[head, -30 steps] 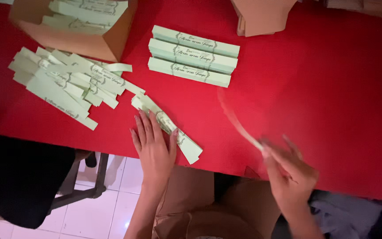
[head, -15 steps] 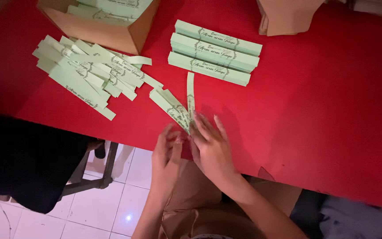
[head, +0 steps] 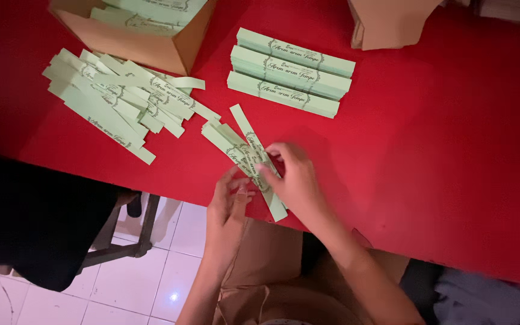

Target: The person folds light green paper strips with printed text on a red table. They repeatedly pick up strips, fold them in half, and place them into a cardboard box. Another person is visible working alongside them.

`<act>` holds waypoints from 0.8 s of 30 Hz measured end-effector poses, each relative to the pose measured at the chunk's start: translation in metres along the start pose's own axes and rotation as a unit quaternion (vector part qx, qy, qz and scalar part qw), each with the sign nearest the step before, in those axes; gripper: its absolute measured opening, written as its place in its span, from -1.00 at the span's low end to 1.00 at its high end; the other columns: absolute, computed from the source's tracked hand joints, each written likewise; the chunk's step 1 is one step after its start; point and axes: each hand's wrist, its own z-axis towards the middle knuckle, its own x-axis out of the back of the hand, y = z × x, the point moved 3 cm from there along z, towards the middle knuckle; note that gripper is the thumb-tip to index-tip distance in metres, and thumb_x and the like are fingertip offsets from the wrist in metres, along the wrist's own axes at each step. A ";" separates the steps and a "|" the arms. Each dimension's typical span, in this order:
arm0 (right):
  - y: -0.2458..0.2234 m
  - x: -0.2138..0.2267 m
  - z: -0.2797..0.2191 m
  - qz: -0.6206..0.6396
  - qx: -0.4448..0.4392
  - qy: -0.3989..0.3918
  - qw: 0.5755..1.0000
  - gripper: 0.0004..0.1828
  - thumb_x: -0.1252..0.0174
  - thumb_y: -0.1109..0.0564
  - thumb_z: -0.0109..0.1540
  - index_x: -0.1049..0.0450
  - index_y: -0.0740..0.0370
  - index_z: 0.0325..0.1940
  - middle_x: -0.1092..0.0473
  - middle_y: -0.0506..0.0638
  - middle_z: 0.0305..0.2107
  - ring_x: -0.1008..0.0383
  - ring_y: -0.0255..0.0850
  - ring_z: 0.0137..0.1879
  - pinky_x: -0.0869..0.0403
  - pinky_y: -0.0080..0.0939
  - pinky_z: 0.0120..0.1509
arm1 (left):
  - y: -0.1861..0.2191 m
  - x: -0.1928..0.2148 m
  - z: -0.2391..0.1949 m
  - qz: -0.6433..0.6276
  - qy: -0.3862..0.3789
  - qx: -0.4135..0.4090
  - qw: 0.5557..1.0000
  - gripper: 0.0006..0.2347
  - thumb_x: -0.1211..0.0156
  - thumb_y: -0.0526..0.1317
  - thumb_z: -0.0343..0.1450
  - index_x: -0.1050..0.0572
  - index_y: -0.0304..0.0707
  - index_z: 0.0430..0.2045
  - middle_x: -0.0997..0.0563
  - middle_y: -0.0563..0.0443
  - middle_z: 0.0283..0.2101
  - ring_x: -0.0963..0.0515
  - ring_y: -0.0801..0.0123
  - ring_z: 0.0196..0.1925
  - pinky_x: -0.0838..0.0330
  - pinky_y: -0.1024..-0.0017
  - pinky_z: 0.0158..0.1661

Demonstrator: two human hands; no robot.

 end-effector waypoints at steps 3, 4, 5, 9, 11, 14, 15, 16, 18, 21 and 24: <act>-0.003 -0.015 0.007 -0.030 -0.002 -0.016 0.999 -0.55 -0.40 -0.04 0.16 -0.47 0.20 0.01 -0.47 0.13 -0.28 -0.55 0.15 -0.11 -0.49 0.09 0.00 | 0.009 -0.002 -0.003 0.003 0.012 0.012 1.000 -0.61 0.06 -0.31 0.52 -0.32 -0.30 0.29 -0.58 -0.28 -0.02 -0.61 0.17 -0.08 -0.55 0.25 0.04; -0.001 -0.021 0.009 -0.061 -0.027 -0.022 0.997 -0.51 -0.42 0.00 0.11 -0.43 0.17 0.03 -0.44 0.13 -0.28 -0.53 0.17 -0.11 -0.49 0.13 -0.02 | 0.010 -0.002 -0.003 -0.004 0.019 0.019 1.000 -0.61 0.06 -0.31 0.52 -0.33 -0.27 0.29 -0.59 -0.27 0.00 -0.62 0.18 -0.07 -0.55 0.24 0.06; 0.000 -0.026 0.012 -0.093 -0.052 -0.028 0.994 -0.46 -0.44 0.03 0.07 -0.39 0.14 0.04 -0.42 0.13 -0.28 -0.52 0.19 -0.10 -0.48 0.16 -0.03 | 0.010 -0.002 -0.002 -0.012 0.025 0.025 0.999 -0.61 0.05 -0.31 0.52 -0.34 -0.25 0.29 -0.60 -0.27 0.01 -0.62 0.19 -0.05 -0.54 0.24 0.07; -0.010 -0.024 0.023 -0.059 -0.120 -0.068 0.989 -0.53 -0.36 0.22 0.10 -0.38 0.16 0.05 -0.43 0.15 -0.33 -0.52 0.25 -0.12 -0.46 0.20 0.02 | 0.013 0.000 -0.001 -0.001 0.019 0.011 1.000 -0.61 0.04 -0.35 0.50 -0.35 -0.27 0.28 -0.62 -0.29 -0.02 -0.62 0.18 -0.09 -0.54 0.25 0.04; 0.002 -0.028 0.025 -0.024 -0.116 -0.068 0.991 -0.45 -0.39 0.28 0.04 -0.37 0.11 0.07 -0.44 0.16 -0.38 -0.52 0.29 -0.14 -0.44 0.23 0.01 | 0.007 0.002 0.003 0.037 0.005 -0.026 0.999 -0.61 0.03 -0.36 0.50 -0.33 -0.32 0.28 -0.62 -0.28 -0.07 -0.61 0.22 -0.13 -0.54 0.28 -0.01; 0.009 -0.023 0.024 -0.003 -0.130 -0.065 0.989 -0.38 -0.39 0.31 0.02 -0.37 0.11 0.12 -0.49 0.21 -0.37 -0.54 0.32 -0.14 -0.45 0.24 0.03 | 0.014 0.004 0.001 0.039 0.012 -0.031 0.999 -0.61 -0.01 -0.38 0.48 -0.35 -0.29 0.26 -0.63 -0.27 -0.06 -0.64 0.19 -0.11 -0.55 0.24 -0.02; 0.014 -0.022 0.024 -0.003 -0.130 -0.066 0.989 -0.38 -0.39 0.31 0.02 -0.37 0.11 0.12 -0.49 0.21 -0.37 -0.54 0.32 -0.14 -0.45 0.24 0.03 | 0.013 0.002 0.002 0.039 0.012 -0.031 0.999 -0.61 -0.01 -0.38 0.48 -0.35 -0.29 0.26 -0.63 -0.27 -0.06 -0.64 0.19 -0.11 -0.55 0.24 -0.02; 0.018 -0.020 0.023 0.004 -0.136 -0.060 0.989 -0.37 -0.41 0.29 0.00 -0.38 0.09 0.12 -0.51 0.18 -0.39 -0.55 0.26 -0.17 -0.46 0.21 0.00 | 0.012 0.002 0.003 0.027 0.020 -0.032 0.999 -0.62 -0.02 -0.39 0.48 -0.38 -0.29 0.24 -0.62 -0.27 -0.06 -0.62 0.21 -0.11 -0.54 0.25 -0.01; 0.029 -0.015 0.024 0.010 -0.141 -0.054 0.988 -0.36 -0.42 0.28 -0.02 -0.39 0.06 0.11 -0.53 0.16 -0.42 -0.57 0.21 -0.20 -0.47 0.17 -0.03 | 0.013 0.001 0.004 0.015 0.028 -0.033 0.999 -0.62 -0.03 -0.40 0.47 -0.41 -0.29 0.23 -0.61 -0.26 -0.06 -0.60 0.22 -0.10 -0.52 0.26 0.00; 0.038 -0.001 0.024 0.148 -0.189 -0.036 0.970 -0.41 -0.45 0.25 0.00 -0.51 0.11 0.12 -0.55 0.11 -0.36 -0.59 -0.05 -0.23 -0.53 -0.09 -0.10 | 0.018 -0.001 0.004 0.065 0.005 -0.071 0.995 -0.65 -0.05 -0.40 0.46 -0.45 -0.33 0.18 -0.62 -0.32 -0.03 -0.66 0.09 -0.04 -0.55 0.21 0.01; 0.017 0.025 0.019 0.276 -0.212 -0.026 0.937 -0.49 -0.42 0.35 0.00 -0.56 0.25 0.04 -0.54 0.04 -0.33 -0.54 -0.26 -0.25 -0.55 -0.28 -0.10 | 0.018 -0.008 0.005 0.053 -0.020 -0.089 0.994 -0.65 -0.08 -0.39 0.46 -0.46 -0.31 0.18 -0.61 -0.30 -0.02 -0.65 0.07 -0.03 -0.54 0.22 0.00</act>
